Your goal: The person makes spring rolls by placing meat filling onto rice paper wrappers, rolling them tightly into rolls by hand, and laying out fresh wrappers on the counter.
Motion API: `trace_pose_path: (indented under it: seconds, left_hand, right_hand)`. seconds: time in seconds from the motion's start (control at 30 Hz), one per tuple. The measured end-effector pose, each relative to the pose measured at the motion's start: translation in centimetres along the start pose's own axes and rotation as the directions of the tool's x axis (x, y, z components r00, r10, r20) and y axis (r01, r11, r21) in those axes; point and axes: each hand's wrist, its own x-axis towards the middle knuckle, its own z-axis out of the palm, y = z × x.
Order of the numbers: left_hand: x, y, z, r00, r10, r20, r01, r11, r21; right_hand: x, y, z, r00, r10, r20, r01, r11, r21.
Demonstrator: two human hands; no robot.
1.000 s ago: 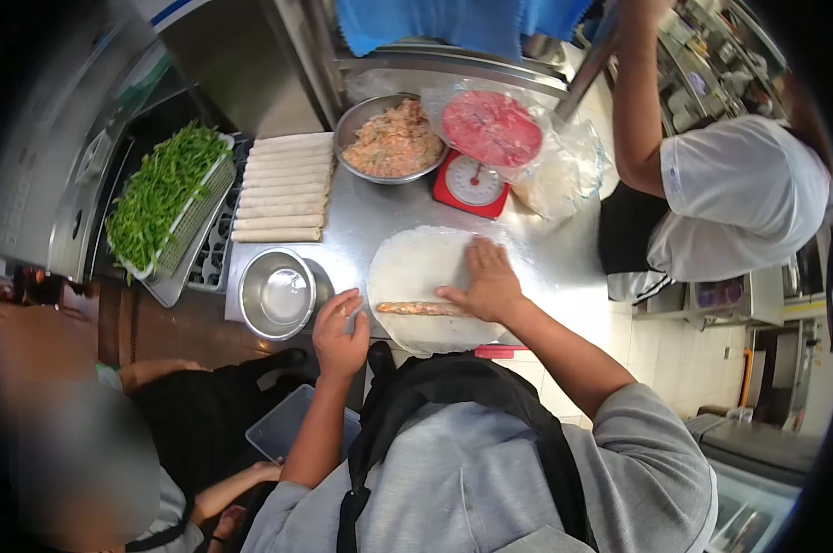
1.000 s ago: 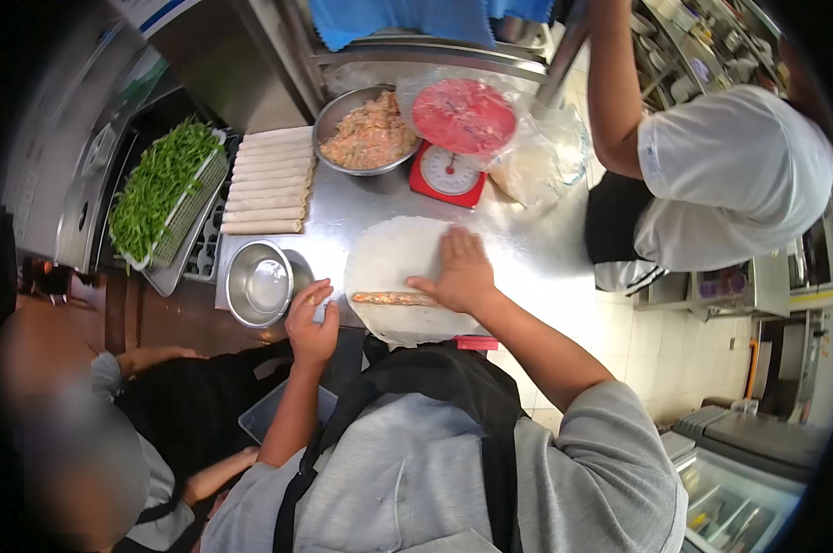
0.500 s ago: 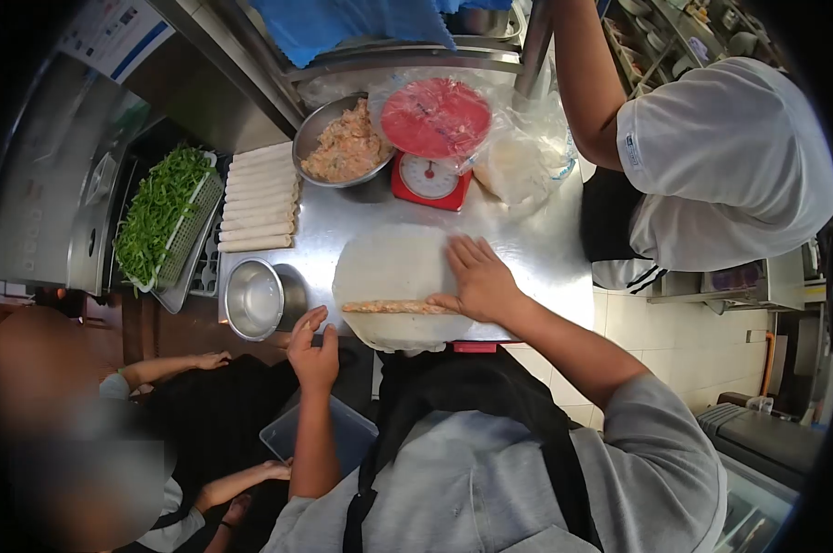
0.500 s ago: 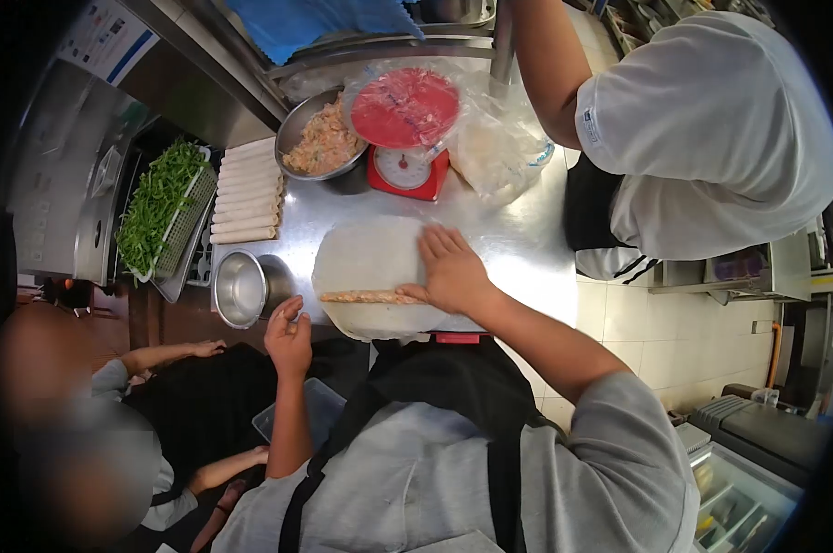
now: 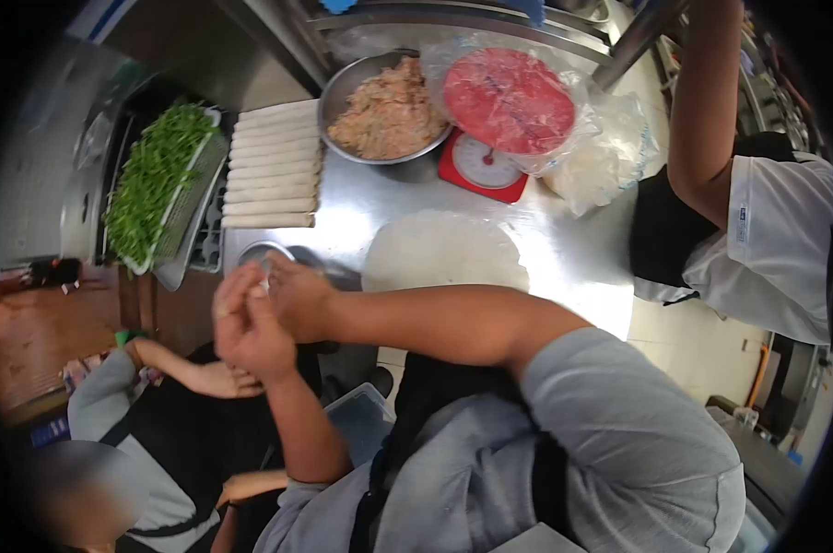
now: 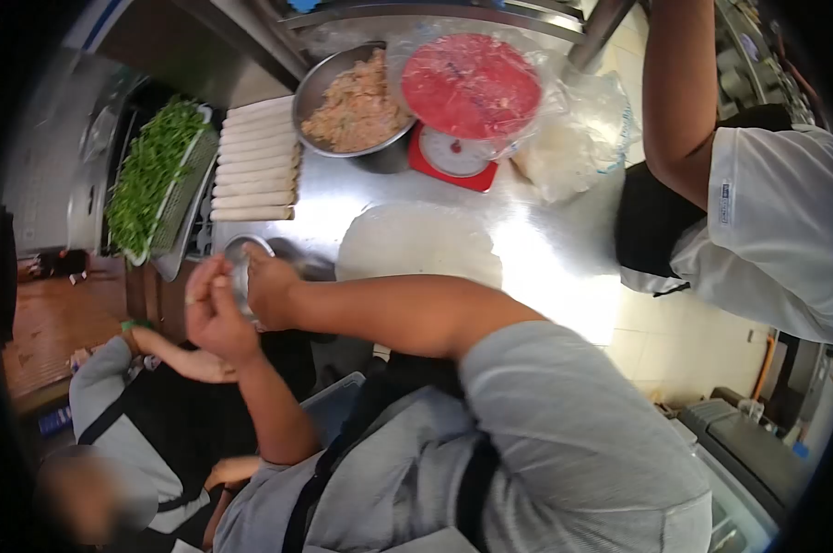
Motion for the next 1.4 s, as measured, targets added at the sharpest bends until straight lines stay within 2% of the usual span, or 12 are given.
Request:
trace_pose_path:
  seconds: [0.13, 0.27, 0.37, 0.5, 0.63, 0.7, 0.8, 0.9, 1.03, 1.17, 1.23, 1.4]
  left_hand:
    - [3.2, -1.3, 0.2, 0.989, -0.12, -0.091, 0.109, 0.987, -0.116]
    - [4.1, -2.5, 0.6, 0.984, -0.158, -0.078, 0.149, 0.983, -0.109]
    - [4.1, -2.6, 0.6, 0.986, -0.145, -0.083, 0.141, 0.989, -0.049]
    - [3.5, -3.0, 1.7, 0.987, -0.121, -0.106, 0.114, 0.991, -0.064]
    - [3.4, -2.8, 5.0, 0.99, -0.135, -0.028, 0.129, 0.981, -0.143]
    - [4.0, -2.4, 5.9, 0.99, -0.143, -0.017, 0.138, 0.977, -0.162]
    - [4.9, -1.9, 8.4, 0.983, -0.186, 0.003, 0.18, 0.949, -0.26]
    - [5.2, -0.8, 9.9, 0.988, -0.117, 0.105, 0.135, 0.975, -0.179]
    - [4.6, -1.6, 10.1, 0.966, -0.212, 0.146, 0.235, 0.958, -0.165]
    - [3.6, -1.8, 12.0, 0.958, -0.234, 0.166, 0.266, 0.942, -0.204]
    - [3.5, -0.7, 13.8, 0.949, -0.204, 0.241, 0.269, 0.923, -0.275]
    - [4.1, 0.1, 14.5, 0.946, -0.169, 0.278, 0.244, 0.933, -0.263]
  right_hand:
    - [2.2, 0.6, -0.1, 0.93, 0.042, 0.364, -0.086, 0.991, 0.107]
    - [0.1, 0.9, 0.3, 0.99, 0.07, 0.126, -0.075, 0.997, 0.036]
    - [-3.9, 1.9, 0.2, 0.99, 0.061, -0.126, -0.003, 0.91, 0.414]
    - [-13.8, 4.4, 0.8, 0.933, 0.359, 0.012, -0.346, 0.889, 0.299]
    - [-16.2, 7.3, 1.6, 0.91, 0.409, -0.061, -0.391, 0.9, 0.194]
    - [-17.1, 6.9, 1.0, 0.853, 0.51, 0.11, -0.521, 0.819, 0.24]
    - [-16.1, 6.6, 1.5, 0.925, 0.367, 0.094, -0.379, 0.889, 0.257]
    - [-20.0, 7.9, 1.7, 0.793, 0.609, -0.005, -0.573, 0.749, 0.332]
    - [-31.8, 6.4, -0.7, 0.737, 0.674, 0.049, -0.67, 0.72, 0.18]
    - [-33.7, 5.1, -2.2, 0.715, 0.691, 0.107, -0.699, 0.698, 0.155]
    - [-31.6, 6.6, -1.8, 0.836, 0.548, 0.0, -0.538, 0.82, 0.194]
    - [-37.2, 5.8, -2.3, 0.841, 0.526, 0.127, -0.541, 0.821, 0.183]
